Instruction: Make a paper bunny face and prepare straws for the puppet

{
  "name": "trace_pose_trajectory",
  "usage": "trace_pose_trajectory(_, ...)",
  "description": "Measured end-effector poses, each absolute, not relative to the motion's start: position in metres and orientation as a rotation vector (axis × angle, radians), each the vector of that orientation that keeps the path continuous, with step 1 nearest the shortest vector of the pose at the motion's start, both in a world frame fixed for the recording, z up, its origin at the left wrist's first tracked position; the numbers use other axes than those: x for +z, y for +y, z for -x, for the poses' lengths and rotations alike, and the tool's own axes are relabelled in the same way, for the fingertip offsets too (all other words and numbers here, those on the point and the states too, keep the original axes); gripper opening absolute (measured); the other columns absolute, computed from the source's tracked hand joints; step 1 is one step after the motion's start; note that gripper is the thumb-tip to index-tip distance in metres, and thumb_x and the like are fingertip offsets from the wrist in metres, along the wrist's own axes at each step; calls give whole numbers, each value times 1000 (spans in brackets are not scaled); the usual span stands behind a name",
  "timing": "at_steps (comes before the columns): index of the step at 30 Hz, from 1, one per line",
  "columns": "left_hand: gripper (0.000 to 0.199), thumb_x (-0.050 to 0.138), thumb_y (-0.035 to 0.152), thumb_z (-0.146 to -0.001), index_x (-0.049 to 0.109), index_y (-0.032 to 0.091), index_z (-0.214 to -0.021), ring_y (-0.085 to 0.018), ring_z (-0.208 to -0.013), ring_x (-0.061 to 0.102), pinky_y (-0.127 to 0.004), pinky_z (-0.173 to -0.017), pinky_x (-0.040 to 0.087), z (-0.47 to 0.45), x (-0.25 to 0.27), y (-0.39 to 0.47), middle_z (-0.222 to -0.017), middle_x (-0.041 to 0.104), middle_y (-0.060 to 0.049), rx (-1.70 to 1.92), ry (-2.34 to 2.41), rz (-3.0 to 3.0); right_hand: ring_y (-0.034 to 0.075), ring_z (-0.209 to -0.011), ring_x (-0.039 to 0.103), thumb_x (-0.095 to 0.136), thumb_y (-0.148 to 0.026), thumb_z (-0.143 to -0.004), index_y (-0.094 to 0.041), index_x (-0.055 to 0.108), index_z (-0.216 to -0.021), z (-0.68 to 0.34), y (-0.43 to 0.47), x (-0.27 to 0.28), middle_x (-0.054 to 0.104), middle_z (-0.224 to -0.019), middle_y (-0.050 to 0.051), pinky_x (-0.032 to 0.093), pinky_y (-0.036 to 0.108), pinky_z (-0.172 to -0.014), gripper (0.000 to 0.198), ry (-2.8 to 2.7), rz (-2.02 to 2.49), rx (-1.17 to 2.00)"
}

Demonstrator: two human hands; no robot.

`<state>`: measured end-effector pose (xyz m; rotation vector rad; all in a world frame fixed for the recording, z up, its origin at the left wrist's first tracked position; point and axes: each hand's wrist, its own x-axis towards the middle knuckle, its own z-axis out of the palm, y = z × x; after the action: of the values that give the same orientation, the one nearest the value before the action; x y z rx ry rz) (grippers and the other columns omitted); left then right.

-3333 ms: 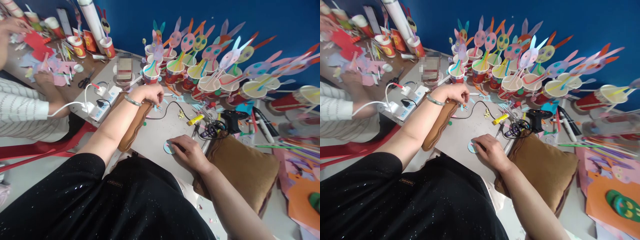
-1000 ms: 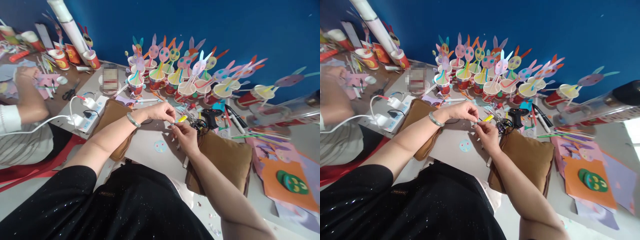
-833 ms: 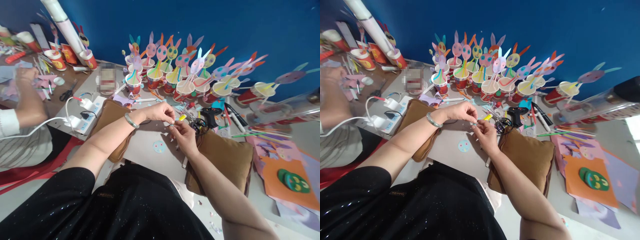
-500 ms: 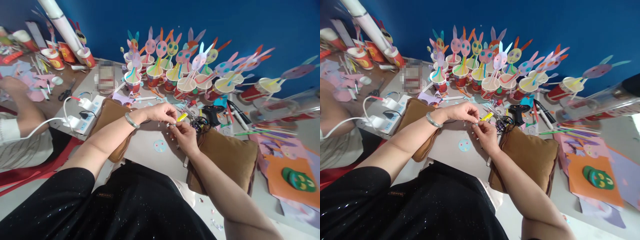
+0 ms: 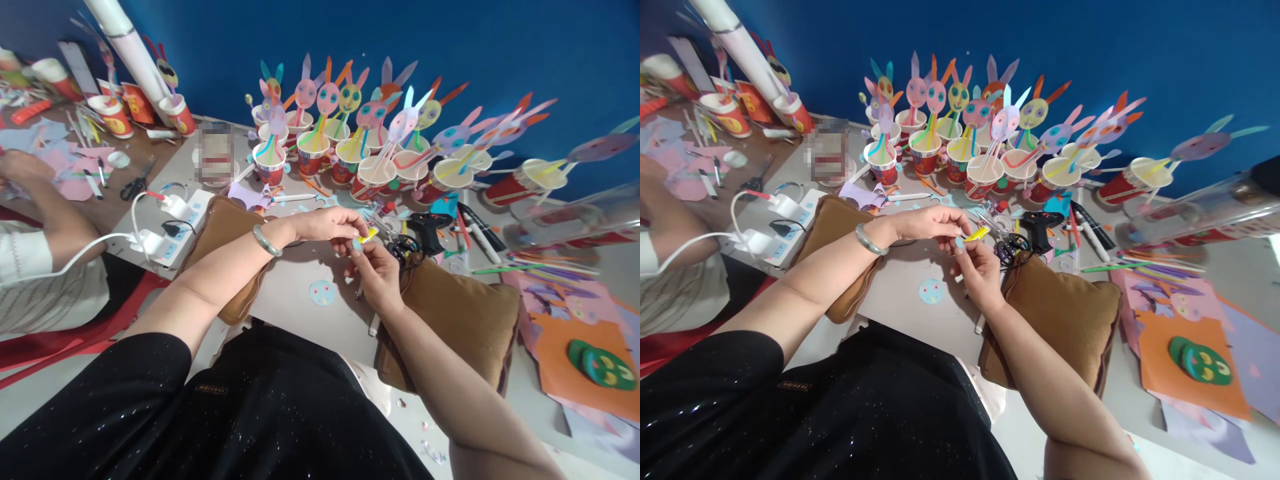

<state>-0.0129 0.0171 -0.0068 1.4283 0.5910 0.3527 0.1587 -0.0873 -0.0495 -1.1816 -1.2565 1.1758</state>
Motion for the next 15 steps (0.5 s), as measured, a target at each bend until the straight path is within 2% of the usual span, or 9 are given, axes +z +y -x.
trace_pose_trajectory(3,20,66,13,-89,65,14,-109,-7,-66,65,-20,-64,50,14,-5,17,-80,70,0,370,542,-1441,13,-50,57,77,-70,-81,-24,64,-84,-160,-87,-52,73,-78,1,48,30,-51,48,-1246,1167,1191)
trace_pose_trajectory(6,26,69,10,-83,65,14,-108,-7,-59,60,-21,-63,49,13,-5,17,-72,66,3,350,512,-1454,13,-51,58,77,-70,-81,-24,63,-83,-161,-87,-54,76,-85,2,50,31,-52,48,-1245,1139,1222)
trace_pose_trajectory(9,29,68,11,-83,65,14,-111,-8,-57,58,-24,-65,50,13,-4,16,-67,62,5,333,498,-1475,14,-53,60,77,-67,-83,-24,62,-83,-162,-87,-57,76,-87,2,49,31,-53,46,-1241,1115,1243)
trace_pose_trajectory(15,32,65,10,-82,65,13,-114,-9,-59,56,-25,-64,48,15,1,12,-71,60,4,341,510,-1508,14,-53,60,75,-63,-87,-24,62,-85,-164,-86,-61,73,-76,0,48,30,-53,41,-1218,1052,1278)
